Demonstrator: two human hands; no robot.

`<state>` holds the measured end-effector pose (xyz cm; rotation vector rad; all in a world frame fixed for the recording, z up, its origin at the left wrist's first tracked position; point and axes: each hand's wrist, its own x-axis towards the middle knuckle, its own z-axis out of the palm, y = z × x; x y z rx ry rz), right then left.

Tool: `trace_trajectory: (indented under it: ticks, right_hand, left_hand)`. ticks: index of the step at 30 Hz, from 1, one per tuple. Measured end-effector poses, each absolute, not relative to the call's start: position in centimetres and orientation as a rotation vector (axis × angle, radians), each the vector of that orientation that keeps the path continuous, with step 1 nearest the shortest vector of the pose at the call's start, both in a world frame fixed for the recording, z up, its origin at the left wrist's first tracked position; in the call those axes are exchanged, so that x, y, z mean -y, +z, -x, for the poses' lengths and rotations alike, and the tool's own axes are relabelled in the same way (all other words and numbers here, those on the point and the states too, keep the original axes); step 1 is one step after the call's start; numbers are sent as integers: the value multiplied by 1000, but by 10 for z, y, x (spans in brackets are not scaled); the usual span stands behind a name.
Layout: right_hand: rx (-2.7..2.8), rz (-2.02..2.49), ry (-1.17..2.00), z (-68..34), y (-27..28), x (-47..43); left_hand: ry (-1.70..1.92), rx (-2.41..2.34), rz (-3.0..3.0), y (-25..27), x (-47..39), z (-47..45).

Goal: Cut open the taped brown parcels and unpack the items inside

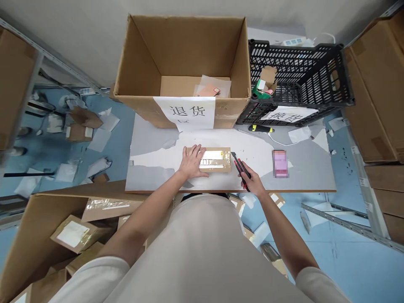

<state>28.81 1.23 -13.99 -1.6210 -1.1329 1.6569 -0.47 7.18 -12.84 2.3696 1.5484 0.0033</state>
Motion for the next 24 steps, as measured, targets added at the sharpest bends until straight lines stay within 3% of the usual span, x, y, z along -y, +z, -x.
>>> trace_trajectory:
  ticks: [15, 24]
  right_hand:
    - [1697, 1654, 1758, -320, -125, -29]
    - [1573, 1666, 1802, -315, -125, 6]
  left_hand:
    - [111, -1587, -2328, -131, -70, 4]
    - [100, -1598, -2308, -131, -67, 5]
